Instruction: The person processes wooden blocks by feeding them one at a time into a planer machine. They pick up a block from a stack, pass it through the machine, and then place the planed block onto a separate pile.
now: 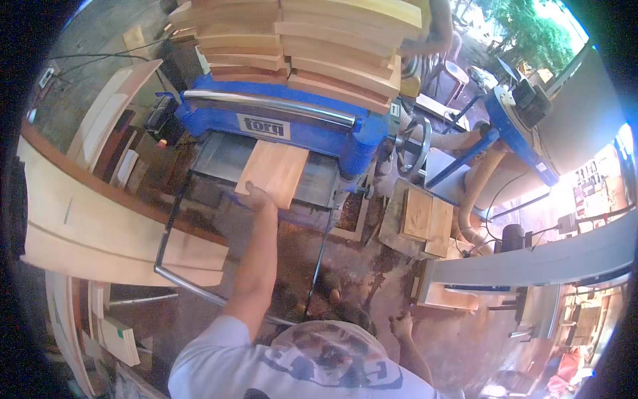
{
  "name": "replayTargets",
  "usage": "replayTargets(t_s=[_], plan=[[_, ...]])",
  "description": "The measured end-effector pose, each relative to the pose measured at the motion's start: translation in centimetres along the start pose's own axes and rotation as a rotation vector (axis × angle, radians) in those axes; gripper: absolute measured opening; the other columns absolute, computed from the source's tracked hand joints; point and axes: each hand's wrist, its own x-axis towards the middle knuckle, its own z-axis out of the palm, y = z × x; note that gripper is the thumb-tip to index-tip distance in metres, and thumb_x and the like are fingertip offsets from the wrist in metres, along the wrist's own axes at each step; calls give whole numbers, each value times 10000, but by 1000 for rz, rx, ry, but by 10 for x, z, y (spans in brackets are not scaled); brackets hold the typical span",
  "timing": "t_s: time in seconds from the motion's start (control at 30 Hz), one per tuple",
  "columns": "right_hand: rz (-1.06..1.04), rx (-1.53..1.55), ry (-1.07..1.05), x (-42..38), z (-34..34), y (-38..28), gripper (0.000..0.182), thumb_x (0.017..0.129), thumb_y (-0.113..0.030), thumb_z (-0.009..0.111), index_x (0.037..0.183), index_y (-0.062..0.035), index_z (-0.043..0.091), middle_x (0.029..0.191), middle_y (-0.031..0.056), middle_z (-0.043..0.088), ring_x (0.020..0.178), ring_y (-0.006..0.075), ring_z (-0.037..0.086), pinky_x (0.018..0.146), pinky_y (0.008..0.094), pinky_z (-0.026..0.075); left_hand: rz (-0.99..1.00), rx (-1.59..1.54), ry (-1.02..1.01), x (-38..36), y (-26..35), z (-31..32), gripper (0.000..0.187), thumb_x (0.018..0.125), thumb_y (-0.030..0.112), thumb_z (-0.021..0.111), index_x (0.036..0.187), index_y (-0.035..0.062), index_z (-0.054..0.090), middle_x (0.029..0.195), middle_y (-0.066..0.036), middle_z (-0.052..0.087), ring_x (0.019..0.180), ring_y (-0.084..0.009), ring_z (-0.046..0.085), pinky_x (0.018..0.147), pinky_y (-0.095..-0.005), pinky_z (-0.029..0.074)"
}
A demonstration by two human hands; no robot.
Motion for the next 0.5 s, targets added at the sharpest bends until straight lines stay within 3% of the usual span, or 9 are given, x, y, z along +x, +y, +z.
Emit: replayTargets(t_s=[0.03,0.13,0.2,0.33,0.37,0.43,0.5], plan=[[-37,9,8,5,2,-5,555,837,-96,706,1313,-19,430,970,166,673,612,194,657,470,332,539,16,44,53,-12,14,6,639,998,352,505,1435,-89,355,1404,-268,491,1252,-395,533,1056,-443,450],[-130,25,30,17,12,-16,565,839,-110,707,1321,-22,426,979,164,679,614,199,658,493,338,544,101,162,91,-17,16,28,850,956,490,532,1516,-58,204,1443,-339,413,1272,-443,496,1082,-488,400],[-175,19,50,19,11,-18,562,845,-125,703,1323,-18,429,990,167,683,611,201,663,510,343,548,92,9,76,-30,24,41,856,961,494,523,1509,-78,197,1448,-362,389,1287,-457,476,1083,-508,390],[-331,-240,135,14,8,-32,542,868,-167,689,1326,-7,446,1032,191,676,808,259,695,660,354,566,207,348,324,42,-50,77,906,951,519,525,1485,-132,192,1399,-382,415,1271,-466,477,1052,-525,401],[-387,-316,168,5,5,-51,550,872,-178,689,1333,-4,446,1050,198,671,873,274,694,704,357,565,147,389,319,34,-39,77,927,945,541,514,1484,-139,187,1378,-377,430,1254,-466,485,1042,-522,405],[-599,-395,282,-2,-1,-95,576,878,-192,695,1353,7,438,1108,210,649,968,297,678,771,364,556,25,451,298,2,-1,72,972,935,585,492,1483,-153,177,1336,-365,462,1221,-465,499,1023,-516,414],[-902,-395,438,-4,-5,-142,614,882,-199,706,1379,22,421,1187,219,617,1027,311,651,818,373,543,22,552,233,-11,17,66,997,929,588,507,1477,-168,156,1407,-407,366,1242,-491,480,1049,-552,394]])
